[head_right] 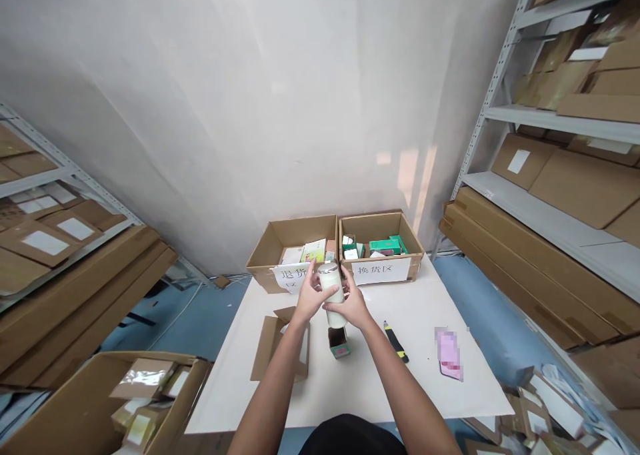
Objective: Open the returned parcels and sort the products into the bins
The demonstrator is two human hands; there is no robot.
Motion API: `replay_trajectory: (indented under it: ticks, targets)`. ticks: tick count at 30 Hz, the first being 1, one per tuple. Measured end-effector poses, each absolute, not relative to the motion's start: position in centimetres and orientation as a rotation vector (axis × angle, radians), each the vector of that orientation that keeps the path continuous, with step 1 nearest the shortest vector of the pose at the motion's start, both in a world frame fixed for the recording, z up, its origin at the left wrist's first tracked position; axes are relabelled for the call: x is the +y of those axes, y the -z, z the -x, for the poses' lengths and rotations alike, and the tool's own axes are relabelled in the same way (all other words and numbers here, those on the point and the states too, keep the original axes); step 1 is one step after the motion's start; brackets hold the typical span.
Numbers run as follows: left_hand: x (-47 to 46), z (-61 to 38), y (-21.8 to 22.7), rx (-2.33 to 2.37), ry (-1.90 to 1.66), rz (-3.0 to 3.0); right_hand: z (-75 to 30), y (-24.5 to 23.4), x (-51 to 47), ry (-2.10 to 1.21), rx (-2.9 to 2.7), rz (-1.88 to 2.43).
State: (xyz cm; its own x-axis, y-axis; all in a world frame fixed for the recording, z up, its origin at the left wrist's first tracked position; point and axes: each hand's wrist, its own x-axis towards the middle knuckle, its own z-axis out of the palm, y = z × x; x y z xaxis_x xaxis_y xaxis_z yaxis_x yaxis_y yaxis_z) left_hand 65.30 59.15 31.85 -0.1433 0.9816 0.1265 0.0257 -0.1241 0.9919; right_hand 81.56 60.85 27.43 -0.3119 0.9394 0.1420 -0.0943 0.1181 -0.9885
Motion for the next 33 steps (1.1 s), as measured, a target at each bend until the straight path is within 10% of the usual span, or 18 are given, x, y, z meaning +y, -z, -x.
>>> replay_trajectory:
  ticks: [33]
  targets:
    - [60.7,-64.4,-32.7,1.212,-1.411,-1.181,-79.9,-26.0,60.6,-1.467,-1.353,0.913]
